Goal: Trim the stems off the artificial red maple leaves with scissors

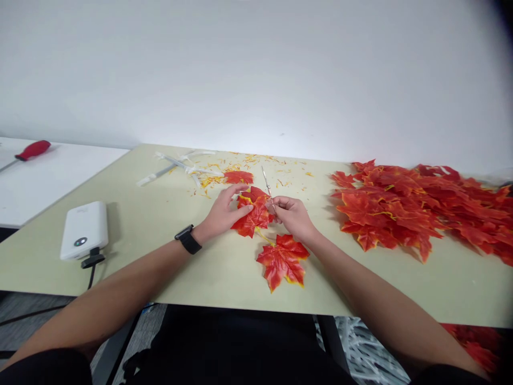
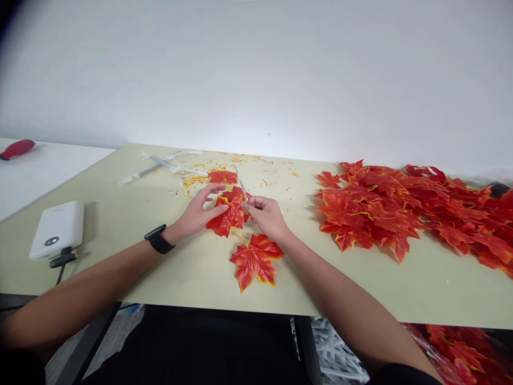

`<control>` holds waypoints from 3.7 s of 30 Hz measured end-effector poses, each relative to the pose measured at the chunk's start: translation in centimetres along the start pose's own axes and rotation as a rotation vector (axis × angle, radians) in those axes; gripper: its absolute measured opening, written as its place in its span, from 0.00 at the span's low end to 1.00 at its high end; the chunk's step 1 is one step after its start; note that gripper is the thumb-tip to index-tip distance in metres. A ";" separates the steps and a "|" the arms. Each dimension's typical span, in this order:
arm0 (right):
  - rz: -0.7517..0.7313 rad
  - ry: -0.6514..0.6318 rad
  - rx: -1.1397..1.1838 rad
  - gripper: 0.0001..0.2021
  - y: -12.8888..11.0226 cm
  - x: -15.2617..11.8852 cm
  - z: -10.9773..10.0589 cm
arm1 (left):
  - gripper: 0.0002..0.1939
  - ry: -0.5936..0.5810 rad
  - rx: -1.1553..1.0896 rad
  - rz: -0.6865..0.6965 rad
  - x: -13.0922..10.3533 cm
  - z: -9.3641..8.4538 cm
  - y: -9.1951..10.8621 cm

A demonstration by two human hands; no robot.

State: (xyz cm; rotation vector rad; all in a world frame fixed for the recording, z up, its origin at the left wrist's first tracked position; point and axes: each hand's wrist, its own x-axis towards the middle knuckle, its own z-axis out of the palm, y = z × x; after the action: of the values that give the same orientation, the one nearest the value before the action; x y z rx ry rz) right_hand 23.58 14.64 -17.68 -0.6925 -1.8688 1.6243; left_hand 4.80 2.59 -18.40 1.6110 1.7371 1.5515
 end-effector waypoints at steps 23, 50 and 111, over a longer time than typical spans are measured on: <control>-0.121 -0.084 -0.287 0.21 -1.1 -1.4 0.6 | 0.15 0.001 -0.248 -0.203 -0.1 0.5 0.1; -0.167 -0.206 -0.511 0.13 0.1 -0.5 -0.4 | 0.12 0.031 -0.130 -0.131 0.2 -0.3 0.7; -0.175 -0.147 -0.704 0.10 -0.1 -1.3 0.7 | 0.10 0.050 -0.114 -0.105 -0.5 0.8 0.1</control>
State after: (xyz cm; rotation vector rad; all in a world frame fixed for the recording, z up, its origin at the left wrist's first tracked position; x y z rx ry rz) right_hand 23.97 13.26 -17.80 -0.6641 -2.5534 0.9063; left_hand 5.60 2.56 -18.79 1.4158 1.6966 1.6228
